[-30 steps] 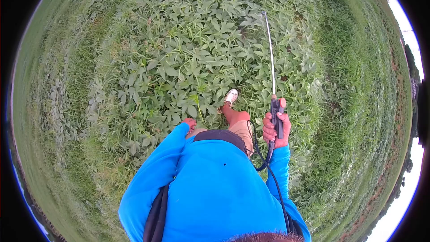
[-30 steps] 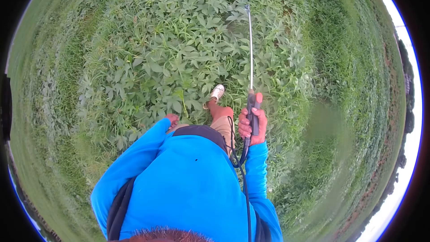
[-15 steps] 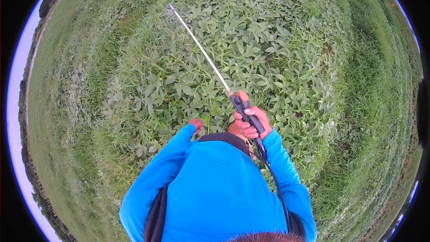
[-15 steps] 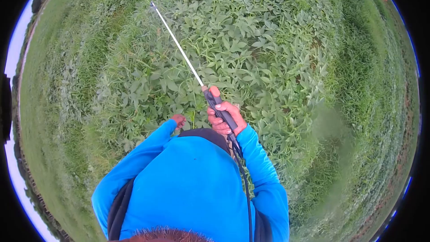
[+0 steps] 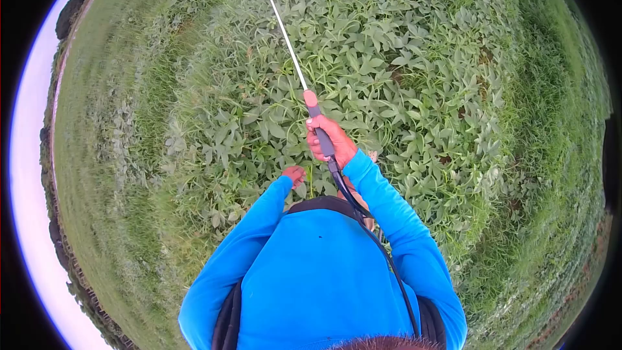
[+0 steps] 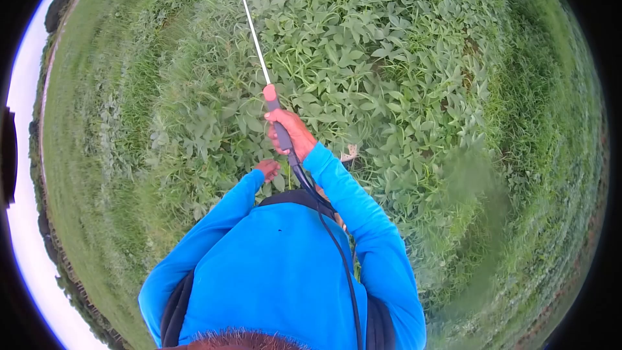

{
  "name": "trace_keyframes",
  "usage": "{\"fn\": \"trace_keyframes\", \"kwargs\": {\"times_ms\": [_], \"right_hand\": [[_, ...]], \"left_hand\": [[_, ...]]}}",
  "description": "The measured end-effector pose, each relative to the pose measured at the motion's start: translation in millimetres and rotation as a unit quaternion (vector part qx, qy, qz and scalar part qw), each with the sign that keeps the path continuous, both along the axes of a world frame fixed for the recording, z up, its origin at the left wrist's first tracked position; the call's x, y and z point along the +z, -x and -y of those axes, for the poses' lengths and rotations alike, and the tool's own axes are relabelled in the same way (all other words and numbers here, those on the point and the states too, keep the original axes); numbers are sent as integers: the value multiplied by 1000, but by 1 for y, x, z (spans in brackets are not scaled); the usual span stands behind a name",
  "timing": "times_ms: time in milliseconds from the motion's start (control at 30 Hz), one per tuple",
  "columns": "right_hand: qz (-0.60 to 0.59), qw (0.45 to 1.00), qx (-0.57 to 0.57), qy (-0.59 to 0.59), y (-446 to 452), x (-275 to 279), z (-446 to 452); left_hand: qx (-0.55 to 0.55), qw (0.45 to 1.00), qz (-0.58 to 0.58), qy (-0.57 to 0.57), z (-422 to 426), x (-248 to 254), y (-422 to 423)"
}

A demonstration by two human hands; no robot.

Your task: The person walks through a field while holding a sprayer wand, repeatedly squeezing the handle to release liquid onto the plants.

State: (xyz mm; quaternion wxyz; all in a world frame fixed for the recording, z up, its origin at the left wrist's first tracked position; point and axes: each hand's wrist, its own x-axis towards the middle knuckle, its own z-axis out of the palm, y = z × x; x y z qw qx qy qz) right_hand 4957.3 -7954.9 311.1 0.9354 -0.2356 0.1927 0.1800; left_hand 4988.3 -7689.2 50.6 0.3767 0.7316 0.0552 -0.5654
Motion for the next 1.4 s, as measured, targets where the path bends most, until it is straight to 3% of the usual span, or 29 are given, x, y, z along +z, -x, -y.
{"fn": "trace_keyframes", "kwargs": {"times_ms": [33, 333, 567, 733, 833, 1033, 1233, 1400], "right_hand": [[-4, 1000, -1, 1, 5, -4, 2], [-64, 988, -137, 24, 49, -18, -4], [-83, 961, -237, 117, 78, -13, -23], [-101, 949, -280, 107, 94, -17, -21], [-95, 944, -303, 86, 112, -12, -16], [-126, 920, -355, 107, 148, 0, -5], [-124, 902, -404, 85, 148, -12, 44], [-121, 870, -453, 155, 115, -25, 127]], "left_hand": [[-7, 999, -18, -44, -7, -8, 4], [-59, 995, -22, -78, -39, -26, 27], [-74, 997, -32, 1, -25, -34, 20], [-81, 996, -20, 25, -18, -27, 28], [-110, 992, -31, -48, -11, -31, 27], [-91, 994, -46, -48, -4, -42, 17], [-90, 994, -59, 3, 41, -53, 6], [-117, 992, -54, -13, 95, -63, -14]]}}
